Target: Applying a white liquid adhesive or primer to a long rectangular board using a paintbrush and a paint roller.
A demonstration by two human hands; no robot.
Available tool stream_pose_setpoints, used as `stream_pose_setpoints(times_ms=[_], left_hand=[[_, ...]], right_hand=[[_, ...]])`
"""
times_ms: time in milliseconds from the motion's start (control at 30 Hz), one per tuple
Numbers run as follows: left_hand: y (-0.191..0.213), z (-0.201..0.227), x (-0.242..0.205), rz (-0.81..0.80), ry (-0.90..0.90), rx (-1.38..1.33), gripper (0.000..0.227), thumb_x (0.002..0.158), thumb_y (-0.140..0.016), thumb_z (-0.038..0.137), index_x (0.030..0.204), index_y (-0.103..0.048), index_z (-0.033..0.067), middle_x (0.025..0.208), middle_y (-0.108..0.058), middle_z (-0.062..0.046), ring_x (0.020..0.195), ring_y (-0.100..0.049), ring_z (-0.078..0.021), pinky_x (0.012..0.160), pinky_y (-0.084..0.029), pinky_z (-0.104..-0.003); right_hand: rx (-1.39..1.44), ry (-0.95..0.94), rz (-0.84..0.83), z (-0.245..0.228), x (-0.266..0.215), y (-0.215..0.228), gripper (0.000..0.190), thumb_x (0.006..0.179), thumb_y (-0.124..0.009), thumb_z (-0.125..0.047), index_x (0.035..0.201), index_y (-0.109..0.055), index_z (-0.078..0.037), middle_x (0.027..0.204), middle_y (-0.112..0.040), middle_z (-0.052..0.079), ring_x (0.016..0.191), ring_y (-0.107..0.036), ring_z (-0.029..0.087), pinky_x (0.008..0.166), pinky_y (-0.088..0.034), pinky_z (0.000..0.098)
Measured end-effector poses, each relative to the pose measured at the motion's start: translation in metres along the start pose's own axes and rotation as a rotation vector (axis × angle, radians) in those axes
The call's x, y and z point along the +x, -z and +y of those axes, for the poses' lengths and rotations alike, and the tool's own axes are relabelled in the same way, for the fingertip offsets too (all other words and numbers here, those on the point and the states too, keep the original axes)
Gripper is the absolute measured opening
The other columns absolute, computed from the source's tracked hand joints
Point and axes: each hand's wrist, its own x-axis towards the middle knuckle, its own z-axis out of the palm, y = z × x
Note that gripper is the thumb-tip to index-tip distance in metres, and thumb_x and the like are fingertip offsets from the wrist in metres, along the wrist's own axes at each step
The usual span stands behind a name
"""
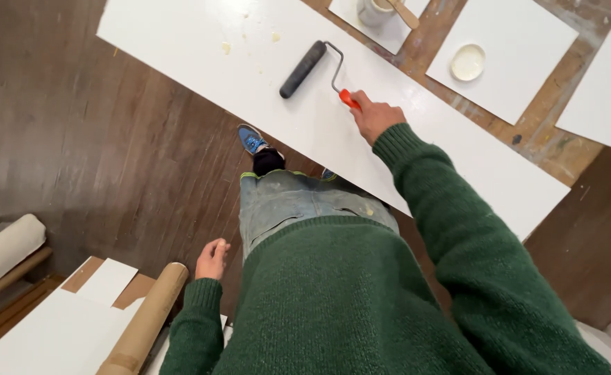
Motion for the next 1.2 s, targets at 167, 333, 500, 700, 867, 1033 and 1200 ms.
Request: stream_pose_setpoints(times_ms=[167,333,500,700,867,1033,1200], left_hand=[[0.0,0.022,0.0,0.021,0.026,0.007,0.042,0.1,-0.061,0.037,0.127,-0.065,0.006,0.11,-0.075,-0.004,0.086,-0.063,-0.0099,0.066,-0.051,-0.028],[-0.014,0.003,0.006,-0.015,0.029,0.01,0.043,0.099,-0.063,0.038,0.126,-0.066,0.0046,0.108,-0.075,-0.005,0.082,-0.062,-0.0121,0.066,-0.051,-0.03],[-0.03,-0.021,0.006,-0.042,-0.031,0.117,0.044,0.098,-0.066,0.038,0.123,-0.069,0.0009,0.102,-0.076,-0.008,0.085,-0.066,-0.0135,0.076,-0.052,-0.029],[-0.019,-0.03,0.01,-0.059,-0.061,0.122,0.045,0.097,-0.066,0.037,0.122,-0.068,-0.0006,0.102,-0.077,-0.01,0.092,-0.071,-0.0165,0.083,-0.054,-0.031],[0.004,-0.018,0.024,-0.009,-0.157,0.208,0.044,0.098,-0.065,0.038,0.122,-0.069,0.001,0.102,-0.077,-0.009,0.095,-0.07,-0.0151,0.086,-0.053,-0.031],[0.019,0.02,0.027,-0.008,-0.173,0.268,0.043,0.099,-0.064,0.038,0.123,-0.07,0.003,0.103,-0.078,-0.009,0.096,-0.071,-0.0168,0.087,-0.053,-0.031],[0.009,0.073,0.01,-0.007,-0.139,0.357,0.045,0.1,-0.061,0.04,0.127,-0.067,0.0047,0.112,-0.077,-0.008,0.104,-0.069,-0.0172,0.091,-0.051,-0.032]], right_hand=[[0.019,-0.089,-0.043,0.014,-0.034,-0.008,0.037,0.108,-0.042,-0.043,0.139,-0.048,-0.022,0.077,-0.07,0.015,0.066,-0.069,0.037,0.064,-0.054,0.0514],[0.064,-0.195,-0.065,0.096,-0.143,-0.058,0.041,0.105,-0.044,-0.042,0.141,-0.049,-0.024,0.079,-0.071,0.014,0.069,-0.069,0.034,0.066,-0.055,0.0492],[0.122,-0.506,-0.19,0.137,-0.253,-0.078,0.04,0.105,-0.044,-0.043,0.142,-0.048,-0.026,0.079,-0.072,0.015,0.068,-0.071,0.035,0.066,-0.056,0.0482],[0.347,-0.612,0.009,0.123,-0.26,-0.129,0.038,0.102,-0.053,-0.04,0.138,-0.051,-0.028,0.076,-0.071,0.02,0.072,-0.069,0.041,0.067,-0.054,0.0505],[0.53,-0.648,0.173,0.085,-0.156,-0.131,0.038,0.103,-0.053,-0.037,0.139,-0.046,-0.026,0.082,-0.07,0.027,0.077,-0.068,0.048,0.07,-0.053,0.0555],[0.617,-0.616,0.366,0.073,-0.082,-0.113,0.032,0.104,-0.056,-0.035,0.134,-0.048,-0.024,0.085,-0.069,0.028,0.08,-0.068,0.048,0.072,-0.053,0.0554],[0.422,-0.593,0.163,0.118,-0.142,-0.114,0.036,0.103,-0.056,-0.039,0.136,-0.049,-0.029,0.078,-0.068,0.025,0.073,-0.066,0.046,0.067,-0.052,0.0554]])
